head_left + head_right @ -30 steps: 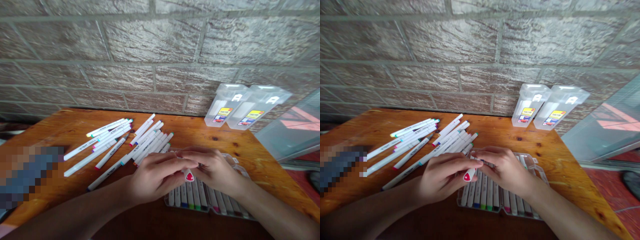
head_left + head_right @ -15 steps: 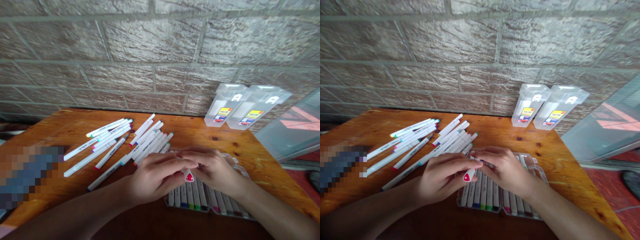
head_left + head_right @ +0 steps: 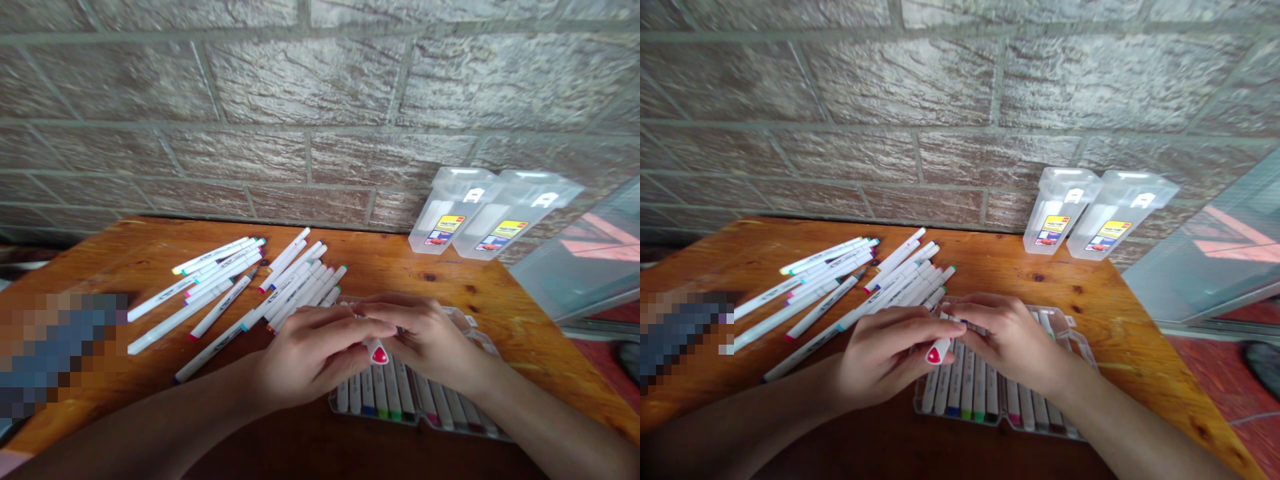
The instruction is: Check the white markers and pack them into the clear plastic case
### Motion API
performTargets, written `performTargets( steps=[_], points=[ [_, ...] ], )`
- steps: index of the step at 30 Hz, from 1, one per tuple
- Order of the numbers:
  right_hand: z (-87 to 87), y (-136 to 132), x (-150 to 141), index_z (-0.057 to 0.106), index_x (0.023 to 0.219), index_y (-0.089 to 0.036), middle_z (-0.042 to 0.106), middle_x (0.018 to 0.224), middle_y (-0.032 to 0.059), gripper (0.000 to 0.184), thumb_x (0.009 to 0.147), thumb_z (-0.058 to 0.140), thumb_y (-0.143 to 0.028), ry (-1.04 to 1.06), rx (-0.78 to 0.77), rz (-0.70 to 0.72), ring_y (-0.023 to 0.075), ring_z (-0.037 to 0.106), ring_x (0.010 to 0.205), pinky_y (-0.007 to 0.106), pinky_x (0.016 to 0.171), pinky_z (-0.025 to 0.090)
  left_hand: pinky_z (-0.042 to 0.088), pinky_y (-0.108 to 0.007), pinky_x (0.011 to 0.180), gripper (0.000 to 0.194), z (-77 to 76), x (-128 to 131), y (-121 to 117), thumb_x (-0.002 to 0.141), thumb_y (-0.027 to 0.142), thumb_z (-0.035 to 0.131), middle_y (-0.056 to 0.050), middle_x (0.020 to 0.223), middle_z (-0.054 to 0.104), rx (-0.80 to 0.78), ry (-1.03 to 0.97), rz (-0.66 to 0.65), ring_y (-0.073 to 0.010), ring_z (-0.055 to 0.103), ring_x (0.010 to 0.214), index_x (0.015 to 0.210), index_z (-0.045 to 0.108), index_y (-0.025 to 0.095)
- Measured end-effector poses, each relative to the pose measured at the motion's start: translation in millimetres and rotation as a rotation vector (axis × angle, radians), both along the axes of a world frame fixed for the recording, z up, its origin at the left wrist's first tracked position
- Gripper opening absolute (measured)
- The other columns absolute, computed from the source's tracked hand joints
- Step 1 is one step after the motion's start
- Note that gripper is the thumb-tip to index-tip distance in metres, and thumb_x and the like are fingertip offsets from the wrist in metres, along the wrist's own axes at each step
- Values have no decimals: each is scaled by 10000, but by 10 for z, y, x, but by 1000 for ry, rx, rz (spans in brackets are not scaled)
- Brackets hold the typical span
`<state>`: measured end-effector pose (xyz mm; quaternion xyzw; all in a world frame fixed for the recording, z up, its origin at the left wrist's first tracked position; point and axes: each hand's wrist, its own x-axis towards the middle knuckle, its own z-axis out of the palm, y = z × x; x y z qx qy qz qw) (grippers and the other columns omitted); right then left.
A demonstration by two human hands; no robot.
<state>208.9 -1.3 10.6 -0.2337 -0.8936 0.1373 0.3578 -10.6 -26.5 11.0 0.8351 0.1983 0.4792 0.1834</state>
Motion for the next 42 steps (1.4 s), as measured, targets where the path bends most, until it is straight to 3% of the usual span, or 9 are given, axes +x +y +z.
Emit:
performTargets(
  steps=[11, 21, 23, 27, 34, 42],
  points=[
    [-15, 10, -4, 754, 1162, -204, 818, 1093, 95, 215, 988, 648, -135, -5, -67, 14, 207, 792, 982, 268, 856, 603, 608, -206, 809, 308, -6, 5, 16, 931, 85, 698, -81, 1009, 813, -33, -23, -28, -134, 758, 820, 1228, 716, 162],
    [75, -25, -14, 730, 958, -183, 759, 844, 53, 127, 1010, 616, -167, -50, -90, -12, 173, 706, 719, 249, 636, 488, 569, -234, 748, 173, -51, 10, 105, 949, 173, 710, -83, 959, 798, -118, -18, 53, -152, 735, 803, 1115, 750, 149],
    [69, -32, -19, 722, 951, -184, 758, 835, 43, 130, 1024, 614, -188, -52, -116, -5, 159, 695, 693, 242, 622, 476, 544, -236, 697, 116, -51, 15, 125, 959, 222, 703, -69, 885, 778, -180, -10, 99, -147, 704, 748, 1028, 757, 147],
    [57, -40, -21, 727, 1029, -196, 788, 918, 40, 93, 1023, 646, -243, -85, -194, 21, 171, 737, 789, 249, 713, 514, 516, -244, 683, 188, -72, 28, 159, 986, 304, 667, -63, 843, 732, -393, -48, 136, -144, 654, 743, 934, 750, 143],
    [128, -73, -4, 731, 977, -197, 771, 841, 23, 157, 1033, 587, -225, -30, -222, 23, 143, 706, 696, 235, 673, 521, 426, -196, 519, 286, -94, 67, 190, 976, 415, 680, 11, 711, 618, -840, -291, -27, -76, 528, 555, 968, 720, 131],
    [24, -2, 55, 729, 904, -171, 733, 750, 29, 285, 1066, 539, -308, 107, -357, -115, 142, 663, 622, 244, 589, 509, 408, -211, 497, 390, -20, 90, 226, 924, 506, 710, 17, 634, 589, -1001, -321, -44, -89, 513, 518, 909, 736, 117]
  ],
)
